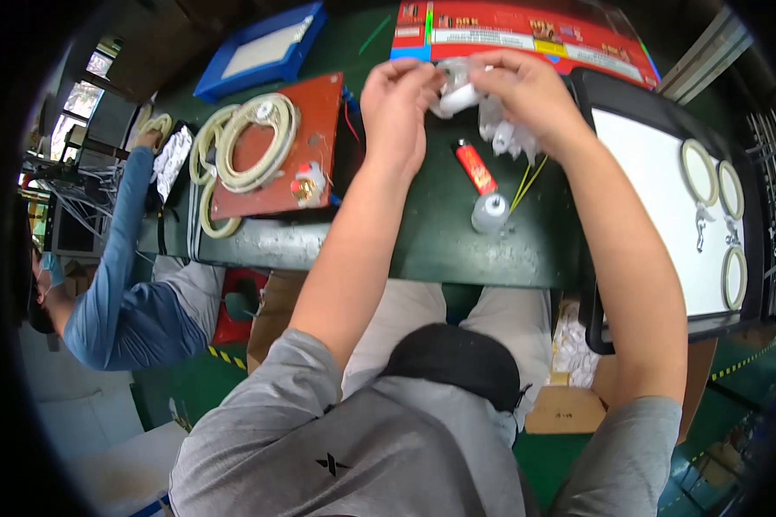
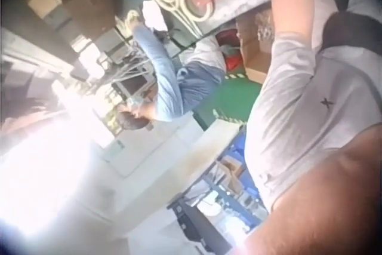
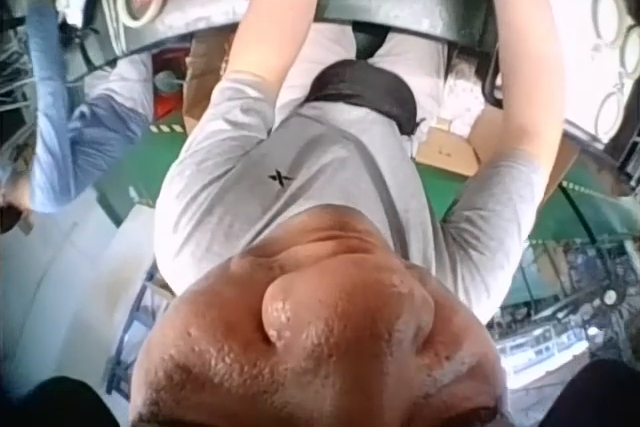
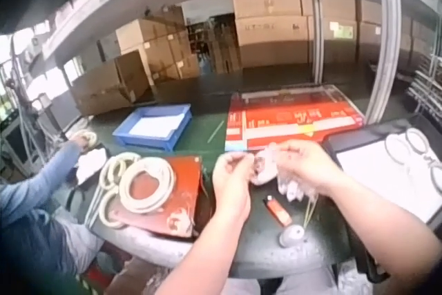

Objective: Assemble small mechanical or electronic components by applying adhesive and joining parts at a factory workstation.

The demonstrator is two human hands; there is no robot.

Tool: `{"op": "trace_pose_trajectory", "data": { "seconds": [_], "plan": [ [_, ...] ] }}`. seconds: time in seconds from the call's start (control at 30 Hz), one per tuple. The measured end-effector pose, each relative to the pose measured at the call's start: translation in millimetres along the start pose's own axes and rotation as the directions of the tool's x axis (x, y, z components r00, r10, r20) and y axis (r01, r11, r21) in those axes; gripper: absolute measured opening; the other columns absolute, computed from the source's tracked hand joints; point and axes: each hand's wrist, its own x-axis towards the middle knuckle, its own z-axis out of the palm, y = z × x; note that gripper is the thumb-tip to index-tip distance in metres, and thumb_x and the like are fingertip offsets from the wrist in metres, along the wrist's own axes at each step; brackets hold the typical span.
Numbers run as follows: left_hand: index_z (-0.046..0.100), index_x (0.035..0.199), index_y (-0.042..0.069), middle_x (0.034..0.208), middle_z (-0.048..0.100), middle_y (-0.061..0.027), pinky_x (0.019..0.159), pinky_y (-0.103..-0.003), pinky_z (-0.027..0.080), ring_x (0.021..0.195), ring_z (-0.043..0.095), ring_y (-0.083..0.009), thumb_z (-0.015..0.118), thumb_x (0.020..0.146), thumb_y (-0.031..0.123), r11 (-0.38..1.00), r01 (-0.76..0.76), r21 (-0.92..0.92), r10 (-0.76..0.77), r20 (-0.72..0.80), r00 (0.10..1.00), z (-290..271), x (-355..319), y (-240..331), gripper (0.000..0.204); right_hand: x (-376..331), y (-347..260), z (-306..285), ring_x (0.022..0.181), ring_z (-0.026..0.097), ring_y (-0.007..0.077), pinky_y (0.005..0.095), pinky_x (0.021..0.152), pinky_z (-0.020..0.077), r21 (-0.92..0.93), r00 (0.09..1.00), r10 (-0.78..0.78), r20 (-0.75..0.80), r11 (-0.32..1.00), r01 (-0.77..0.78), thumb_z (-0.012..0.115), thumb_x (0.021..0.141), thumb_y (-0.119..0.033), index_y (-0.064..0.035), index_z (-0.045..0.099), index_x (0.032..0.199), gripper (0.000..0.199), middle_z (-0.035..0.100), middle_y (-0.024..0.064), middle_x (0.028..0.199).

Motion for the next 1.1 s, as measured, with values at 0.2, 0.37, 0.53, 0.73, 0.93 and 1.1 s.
{"op": "trace_pose_trajectory", "data": {
  "seconds": [0.2, 0.37, 0.53, 0.73, 0.93, 1.1],
  "plan": [
    [0.055, 0.122, -0.002, 0.115, 0.062, -0.0124, 0.094, -0.031, 0.048, 0.104, 0.060, -0.0195, 0.061, 0.079, 0.000, 0.977, -0.077, 0.197, 0.042, 0.177, 0.983, -4.6, 3.3, -7.1, 0.043, -0.8, -3.1, 0.3, 0.053, 0.040, 0.0015, 0.0189, 0.049, 0.0314, -0.034, 1.000, -0.002, 0.010, 0.999, 0.003, 0.070, 0.093, -0.021, -0.0049, 0.069, 0.113, 0.025, 0.063, -0.0034, 0.082],
    [0.058, 0.122, -0.001, 0.111, 0.065, -0.0087, 0.083, -0.029, 0.051, 0.098, 0.063, -0.0157, 0.061, 0.082, -0.001, 0.799, -0.272, 0.536, 0.094, 0.336, 0.937, -1.2, -2.2, -10.8, 0.041, 2.1, -9.1, -6.7, 0.053, 0.037, 0.0031, 0.0201, 0.050, 0.0315, 0.347, 0.996, 0.085, -0.029, 0.935, -0.070, 0.071, 0.093, -0.021, -0.0033, 0.069, 0.113, 0.027, 0.060, -0.0040, 0.078],
    [0.063, 0.108, -0.002, 0.091, 0.070, -0.0080, 0.071, -0.027, 0.051, 0.081, 0.064, -0.0104, 0.068, 0.084, 0.008, 0.882, -0.158, 0.444, 0.026, 0.289, 0.957, -0.3, -3.6, -15.4, 0.026, 5.3, 4.8, -8.7, 0.064, 0.046, 0.0026, 0.0196, 0.055, 0.0363, 0.056, 0.996, 0.006, -0.084, 0.998, -0.001, 0.069, 0.094, -0.022, -0.0088, 0.072, 0.113, 0.023, 0.062, -0.0053, 0.081],
    [0.065, 0.099, -0.003, 0.085, 0.069, -0.0073, 0.069, -0.026, 0.051, 0.075, 0.064, -0.0106, 0.067, 0.087, 0.007, 0.851, -0.086, 0.518, -0.033, 0.216, 0.976, -4.3, -1.3, -12.7, 0.016, 10.6, 6.7, -16.3, 0.058, 0.042, 0.0024, 0.0201, 0.052, 0.0351, 0.376, 0.992, 0.100, -0.082, 0.925, -0.062, 0.066, 0.095, -0.019, -0.0052, 0.071, 0.111, 0.022, 0.062, -0.0031, 0.082],
    [0.061, 0.110, -0.002, 0.093, 0.068, -0.0081, 0.071, -0.028, 0.052, 0.077, 0.064, -0.0129, 0.066, 0.086, 0.006, 0.905, -0.147, 0.399, 0.053, 0.239, 0.970, 3.1, -2.2, -10.1, 0.026, 5.4, 1.0, -6.8, 0.053, 0.037, 0.0018, 0.0194, 0.049, 0.0320, 0.181, 0.996, 0.041, -0.082, 0.983, -0.025, 0.063, 0.097, -0.015, 0.0006, 0.064, 0.115, 0.024, 0.058, -0.0032, 0.078],
    [0.065, 0.100, -0.002, 0.082, 0.067, -0.0050, 0.066, -0.028, 0.050, 0.072, 0.061, -0.0116, 0.065, 0.082, 0.007, 0.818, -0.233, 0.526, 0.047, 0.343, 0.938, 1.2, -4.9, -11.4, 0.021, 5.2, -1.9, -7.8, 0.052, 0.037, 0.0017, 0.0194, 0.048, 0.0313, 0.348, 0.998, 0.059, -0.005, 0.936, -0.054, 0.065, 0.096, -0.019, 0.0002, 0.063, 0.112, 0.026, 0.060, -0.0023, 0.081]
  ]
}}
